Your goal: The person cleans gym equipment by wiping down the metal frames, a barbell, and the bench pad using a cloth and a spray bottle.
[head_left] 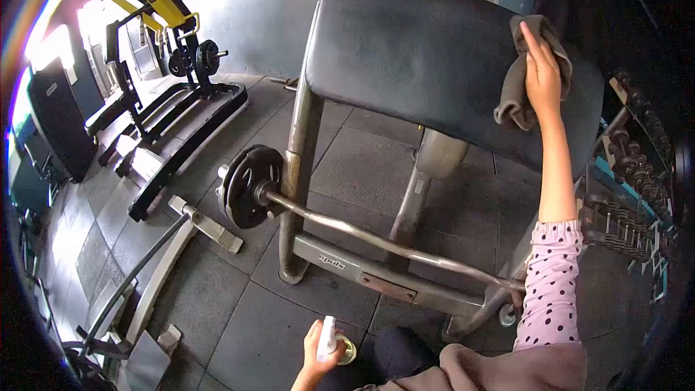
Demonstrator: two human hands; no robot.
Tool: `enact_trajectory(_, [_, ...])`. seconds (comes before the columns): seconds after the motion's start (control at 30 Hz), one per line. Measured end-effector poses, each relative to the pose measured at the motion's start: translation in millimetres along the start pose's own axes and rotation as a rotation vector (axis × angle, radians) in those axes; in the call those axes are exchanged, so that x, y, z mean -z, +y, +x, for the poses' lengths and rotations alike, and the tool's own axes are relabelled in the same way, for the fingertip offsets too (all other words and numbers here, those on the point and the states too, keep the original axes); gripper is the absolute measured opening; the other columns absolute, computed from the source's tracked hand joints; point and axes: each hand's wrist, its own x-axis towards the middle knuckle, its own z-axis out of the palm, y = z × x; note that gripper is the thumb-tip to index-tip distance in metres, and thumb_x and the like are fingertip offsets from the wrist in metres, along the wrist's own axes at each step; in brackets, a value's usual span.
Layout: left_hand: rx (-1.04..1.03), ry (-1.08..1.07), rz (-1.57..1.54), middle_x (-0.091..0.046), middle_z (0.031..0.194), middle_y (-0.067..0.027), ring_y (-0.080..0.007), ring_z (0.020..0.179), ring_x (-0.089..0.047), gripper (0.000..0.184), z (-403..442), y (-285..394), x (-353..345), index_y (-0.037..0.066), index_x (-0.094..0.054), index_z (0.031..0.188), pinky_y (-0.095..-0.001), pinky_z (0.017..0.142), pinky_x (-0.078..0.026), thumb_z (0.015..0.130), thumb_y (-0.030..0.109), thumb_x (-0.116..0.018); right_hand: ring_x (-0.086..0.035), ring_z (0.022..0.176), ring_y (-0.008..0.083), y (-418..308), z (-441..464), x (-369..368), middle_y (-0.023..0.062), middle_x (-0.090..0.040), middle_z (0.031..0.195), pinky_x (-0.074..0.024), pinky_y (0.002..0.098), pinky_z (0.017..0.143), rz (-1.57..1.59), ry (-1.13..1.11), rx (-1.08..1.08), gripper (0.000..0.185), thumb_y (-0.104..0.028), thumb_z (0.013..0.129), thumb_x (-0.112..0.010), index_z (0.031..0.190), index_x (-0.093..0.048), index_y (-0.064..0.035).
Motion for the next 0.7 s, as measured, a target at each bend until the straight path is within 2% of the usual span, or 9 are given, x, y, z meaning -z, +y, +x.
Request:
enact_trajectory(0.07, [0.024,0.011,-0.061,-0.058,0.083,-0.0111,-0.0266,0.076,-0.062,0.035,13.3,13.9,6.7,0.000,-0.057,0.091,-0.0336,0.069,-0.049,0.059,0.008,-0.067,-0.053,0.111,0.0308,-14.3,20.3,5.6,0.0140,-0.058,0.114,-0.0383,0.0425,0.093,-0.027,0.133,0.014,0.044,-0.008,0.094,-0.044,0.136,-0.046,-0.0209])
enact_trajectory(0.1, [0.037,0.018,-0.087,-0.059,0.084,-0.0112,-0.0264,0.076,-0.062,0.036,20.5,22.3,11.9,0.000,-0.057,0.092,-0.0336,0.070,-0.049,0.059,0.008,-0.067,-0.049,0.115,0.0331,-11.0,21.9,6.4,0.0142,-0.055,0.120,-0.0356,0.0460,0.097,-0.104,0.088,-0.107,0.043,-0.014,0.096,-0.044,0.137,-0.044,-0.0225])
enact_trajectory(0.17, [0.050,0.008,-0.077,-0.059,0.086,-0.0112,-0.0258,0.077,-0.062,0.037,41.0,41.7,26.8,0.000,-0.057,0.093,-0.0334,0.070,-0.049,0.059,0.007,-0.068,-0.043,0.120,0.0386,-16.9,34.6,4.9,0.0161,-0.049,0.128,-0.0294,0.0512,0.102,-0.441,0.240,-0.024,0.045,-0.025,0.096,-0.046,0.140,-0.040,-0.0208])
enact_trajectory(0.3, [-0.023,-0.040,-0.053,-0.059,0.085,-0.0113,-0.0261,0.074,-0.060,0.035,87.2,69.5,56.3,0.000,-0.057,0.092,-0.0336,0.069,-0.049,0.059,0.007,-0.067,-0.027,0.131,0.0451,-2.7,43.0,21.7,0.0234,-0.030,0.144,-0.0118,0.0536,0.110,-0.288,0.231,-0.061,0.075,-0.041,0.091,-0.052,0.144,-0.019,-0.0010])
enact_trajectory(0.43, [-0.174,-0.023,0.043,-0.057,0.078,-0.0115,-0.0320,0.072,-0.056,0.029,142.5,123.3,85.5,0.003,-0.058,0.086,-0.0384,0.066,-0.047,0.059,0.010,-0.064,-0.019,0.135,0.0440,10.2,62.3,35.3,0.0266,-0.019,0.147,-0.0079,0.0544,0.110,-0.235,0.208,-0.158,0.085,-0.045,0.089,-0.053,0.145,-0.009,0.0012])
enact_trajectory(0.57, [-0.231,-0.026,0.031,-0.056,0.081,-0.0132,-0.0301,0.071,-0.055,0.030,176.4,132.8,101.4,0.001,-0.058,0.085,-0.0366,0.065,-0.046,0.058,0.013,-0.065,-0.019,0.136,0.0417,33.4,72.5,23.0,0.0256,-0.020,0.148,-0.0137,0.0482,0.111,-0.196,0.000,-0.156,0.093,-0.055,0.085,-0.055,0.145,-0.012,0.0010])
enact_trajectory(0.6, [-0.264,-0.040,0.083,-0.056,0.081,-0.0123,-0.0274,0.073,-0.060,0.034,182.7,132.8,105.7,0.000,-0.056,0.091,-0.0346,0.067,-0.048,0.060,0.010,-0.065,-0.026,0.134,0.0402,37.5,72.3,14.8,0.0240,-0.026,0.146,-0.0180,0.0471,0.110,-0.123,-0.107,-0.209,0.097,-0.057,0.082,-0.057,0.145,-0.012,0.0018])
enact_trajectory(0.63, [-0.229,-0.009,0.017,-0.056,0.081,-0.0126,-0.0290,0.072,-0.058,0.032,188.5,135.2,105.1,0.001,-0.056,0.089,-0.0353,0.066,-0.048,0.059,0.009,-0.065,-0.036,0.128,0.0378,40.1,70.7,-1.7,0.0203,-0.039,0.139,-0.0251,0.0455,0.106,-0.053,-0.098,-0.161,0.085,-0.053,0.083,-0.058,0.145,-0.023,-0.0051])
enact_trajectory(0.7, [-0.157,0.053,-0.109,-0.055,0.080,-0.0132,-0.0323,0.071,-0.055,0.028,198.0,138.0,103.8,0.002,-0.057,0.085,-0.0368,0.066,-0.048,0.059,0.008,-0.063,-0.046,0.120,0.0344,41.1,71.7,-7.6,0.0152,-0.052,0.128,-0.0327,0.0431,0.101,-0.359,-0.318,-0.141,0.062,-0.046,0.087,-0.056,0.137,-0.041,-0.0128])
